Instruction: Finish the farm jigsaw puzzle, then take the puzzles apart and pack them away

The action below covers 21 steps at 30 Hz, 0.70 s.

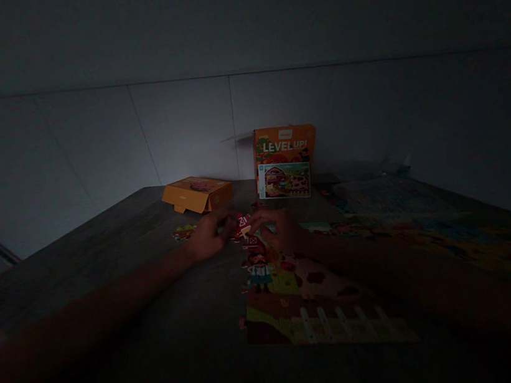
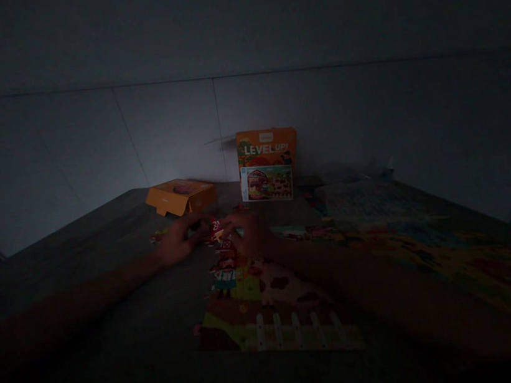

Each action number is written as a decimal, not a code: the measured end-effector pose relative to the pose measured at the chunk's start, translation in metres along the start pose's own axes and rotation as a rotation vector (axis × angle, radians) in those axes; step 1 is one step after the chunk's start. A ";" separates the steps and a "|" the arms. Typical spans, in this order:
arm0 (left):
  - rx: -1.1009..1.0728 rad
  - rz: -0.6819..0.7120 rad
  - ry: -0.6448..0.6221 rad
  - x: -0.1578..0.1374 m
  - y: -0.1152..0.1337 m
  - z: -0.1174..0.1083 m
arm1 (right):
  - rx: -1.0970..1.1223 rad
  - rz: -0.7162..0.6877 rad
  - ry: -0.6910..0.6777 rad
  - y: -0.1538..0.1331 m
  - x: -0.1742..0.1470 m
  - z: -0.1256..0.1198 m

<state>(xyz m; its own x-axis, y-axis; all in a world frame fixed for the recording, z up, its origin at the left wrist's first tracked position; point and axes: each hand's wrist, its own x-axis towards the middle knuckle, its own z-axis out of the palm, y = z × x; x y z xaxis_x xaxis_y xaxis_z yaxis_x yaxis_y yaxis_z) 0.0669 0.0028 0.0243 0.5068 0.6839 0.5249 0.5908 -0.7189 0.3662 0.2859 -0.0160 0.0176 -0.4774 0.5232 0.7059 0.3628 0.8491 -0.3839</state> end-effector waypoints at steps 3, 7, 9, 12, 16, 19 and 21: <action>-0.033 0.032 0.021 0.000 0.004 0.003 | -0.002 -0.039 -0.045 -0.001 -0.002 0.002; -0.172 -0.031 0.002 0.007 0.004 0.000 | 0.010 -0.089 0.000 -0.006 -0.002 0.000; -0.197 -0.090 -0.070 0.012 0.000 -0.006 | -0.022 -0.114 0.093 -0.009 -0.001 -0.001; -0.181 -0.113 -0.281 0.019 -0.008 -0.016 | -0.123 -0.126 0.126 -0.007 0.001 0.001; -0.015 -0.021 -0.480 0.020 -0.013 -0.026 | -0.235 -0.107 -0.122 0.002 0.002 0.008; 0.124 0.028 -0.520 0.019 -0.010 -0.036 | -0.297 -0.055 -0.231 0.005 0.001 0.011; 0.145 0.058 -0.592 0.017 -0.006 -0.043 | -0.318 -0.042 -0.241 0.005 0.000 0.011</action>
<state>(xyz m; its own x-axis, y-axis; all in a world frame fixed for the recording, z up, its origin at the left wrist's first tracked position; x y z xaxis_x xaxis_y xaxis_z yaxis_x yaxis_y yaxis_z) 0.0449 0.0140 0.0644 0.7787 0.6273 0.0094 0.6104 -0.7610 0.2197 0.2784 -0.0106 0.0091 -0.6576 0.5228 0.5425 0.5504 0.8250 -0.1280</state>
